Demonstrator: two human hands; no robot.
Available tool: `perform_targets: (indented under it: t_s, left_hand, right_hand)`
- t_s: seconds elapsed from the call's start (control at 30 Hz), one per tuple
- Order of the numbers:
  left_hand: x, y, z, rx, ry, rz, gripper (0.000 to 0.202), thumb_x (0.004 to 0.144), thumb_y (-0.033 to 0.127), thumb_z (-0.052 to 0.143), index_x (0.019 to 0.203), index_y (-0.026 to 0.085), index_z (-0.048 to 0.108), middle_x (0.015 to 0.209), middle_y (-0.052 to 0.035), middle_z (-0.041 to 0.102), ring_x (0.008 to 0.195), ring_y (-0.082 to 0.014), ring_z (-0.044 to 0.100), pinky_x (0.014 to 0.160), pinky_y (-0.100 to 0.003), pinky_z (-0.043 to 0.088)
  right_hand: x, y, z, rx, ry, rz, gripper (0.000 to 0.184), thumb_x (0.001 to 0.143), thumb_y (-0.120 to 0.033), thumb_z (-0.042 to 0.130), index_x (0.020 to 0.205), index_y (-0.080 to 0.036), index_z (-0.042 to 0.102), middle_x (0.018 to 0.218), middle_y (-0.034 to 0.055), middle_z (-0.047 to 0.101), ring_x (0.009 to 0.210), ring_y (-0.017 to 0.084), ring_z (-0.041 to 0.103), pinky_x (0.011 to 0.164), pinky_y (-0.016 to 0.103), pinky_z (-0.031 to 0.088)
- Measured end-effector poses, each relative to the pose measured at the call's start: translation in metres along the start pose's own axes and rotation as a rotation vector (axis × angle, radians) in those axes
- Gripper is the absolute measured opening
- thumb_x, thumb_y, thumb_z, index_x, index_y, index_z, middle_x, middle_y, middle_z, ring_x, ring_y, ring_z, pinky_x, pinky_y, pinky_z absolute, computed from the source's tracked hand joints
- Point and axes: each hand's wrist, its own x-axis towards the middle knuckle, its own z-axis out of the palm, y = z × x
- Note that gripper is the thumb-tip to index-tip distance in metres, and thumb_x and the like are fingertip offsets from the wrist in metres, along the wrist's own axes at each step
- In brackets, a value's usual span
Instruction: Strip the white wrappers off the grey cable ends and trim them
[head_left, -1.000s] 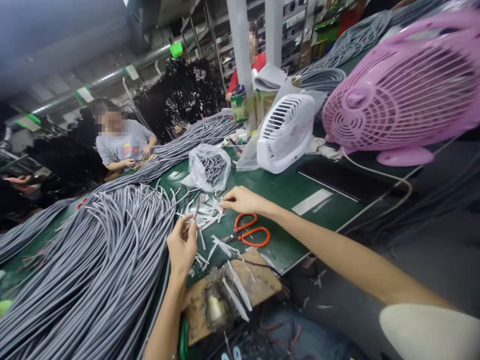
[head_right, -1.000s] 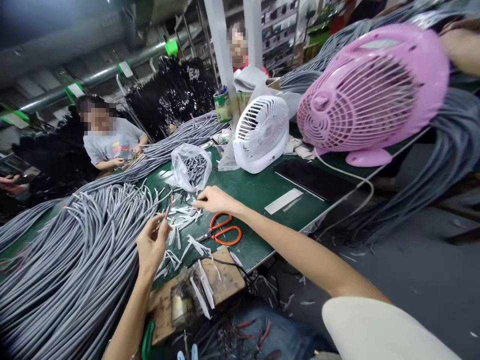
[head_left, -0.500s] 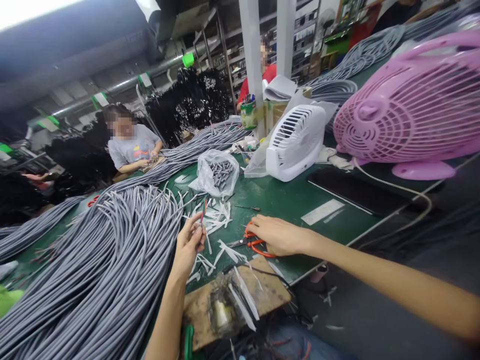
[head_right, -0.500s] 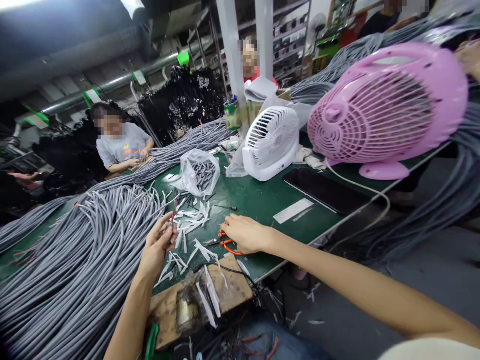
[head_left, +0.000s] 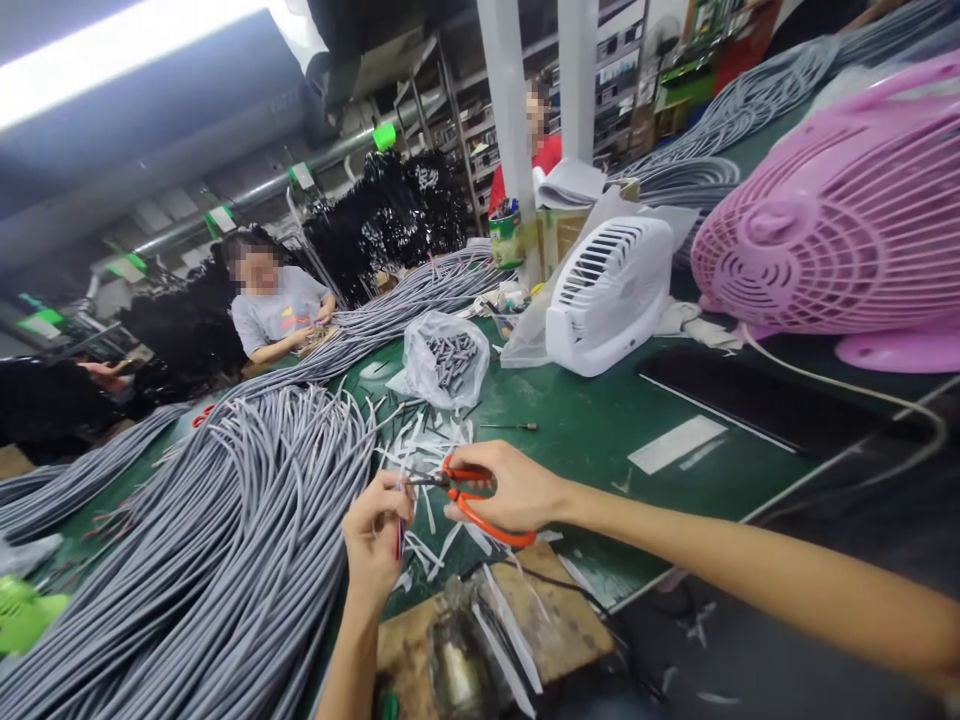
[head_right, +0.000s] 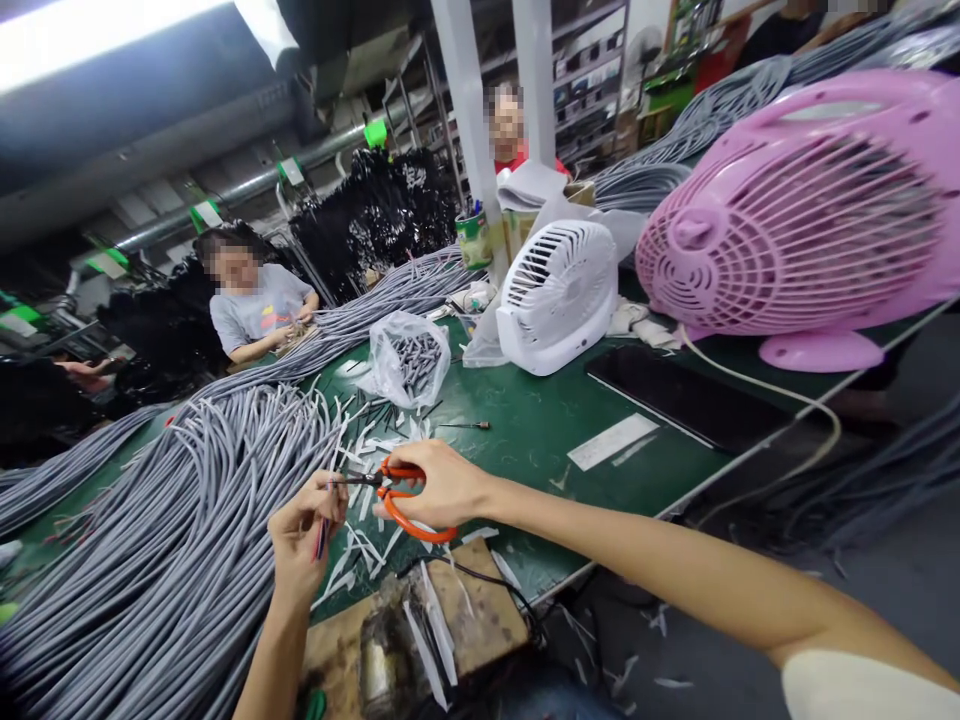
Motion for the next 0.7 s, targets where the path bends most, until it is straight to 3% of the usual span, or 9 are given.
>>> perform_targets:
  t_s: [0.17,0.33,0.4,0.47,0.57,0.7]
  left_hand:
    - [0.002,0.006,0.000,0.251,-0.075,0.155,0.029,0.080,0.008,0.043,0.055,0.017,0.054,0.060,0.0007,0.050,0.057,-0.0099,0.048,0.053,-0.021,0.036]
    - [0.001,0.007,0.002,0.247,-0.106,0.157,0.030,0.080,0.007,0.042,0.056,0.018,0.056,0.061,-0.0001,0.053,0.060,-0.0110,0.052,0.056,-0.021,0.040]
    - [-0.001,0.005,0.003,0.201,-0.051,0.077,0.023,0.082,0.012,0.046,0.065,0.018,0.061,0.066,-0.0011,0.057,0.063,-0.0115,0.055,0.058,-0.022,0.042]
    - [-0.004,0.002,0.004,0.148,0.065,-0.072,0.015,0.082,0.018,0.050,0.089,0.020,0.063,0.071,-0.0015,0.059,0.064,-0.0115,0.056,0.057,-0.021,0.044]
    - [-0.007,0.001,0.008,0.061,0.161,-0.281,0.038,0.082,0.027,0.055,0.119,0.021,0.051,0.065,0.0023,0.054,0.050,-0.0077,0.048,0.046,-0.016,0.038]
    - [-0.008,-0.001,0.012,-0.047,0.121,-0.392,0.045,0.079,0.033,0.058,0.121,0.020,0.051,0.060,0.0044,0.048,0.045,-0.0056,0.040,0.041,-0.015,0.032]
  right_hand:
    - [0.009,-0.002,-0.002,0.014,-0.028,-0.047,0.021,0.063,-0.032,0.068,0.060,-0.013,0.058,0.053,-0.0060,0.044,0.050,0.006,0.032,0.048,0.019,0.026]
    - [0.013,0.005,-0.012,0.053,-0.087,-0.070,0.042,0.061,-0.039,0.069,0.042,-0.015,0.041,0.044,-0.0087,0.026,0.046,0.005,0.021,0.044,0.020,0.018]
    - [0.015,0.005,-0.014,0.100,0.017,-0.032,0.045,0.062,-0.043,0.069,0.043,-0.016,0.039,0.045,-0.0082,0.028,0.046,0.005,0.023,0.044,0.020,0.020]
    - [0.016,0.001,-0.014,0.165,0.142,0.006,0.040,0.062,-0.045,0.070,0.050,-0.016,0.045,0.049,-0.0065,0.038,0.048,0.006,0.031,0.045,0.019,0.027]
    - [0.018,-0.009,-0.008,0.244,0.179,-0.052,0.035,0.057,-0.042,0.074,0.069,-0.015,0.056,0.064,-0.0018,0.055,0.055,0.009,0.044,0.053,0.021,0.039]
    - [0.022,-0.020,0.007,0.299,0.260,-0.157,0.021,0.065,-0.032,0.069,0.070,-0.014,0.058,0.064,-0.0007,0.058,0.057,0.010,0.047,0.056,0.021,0.041]
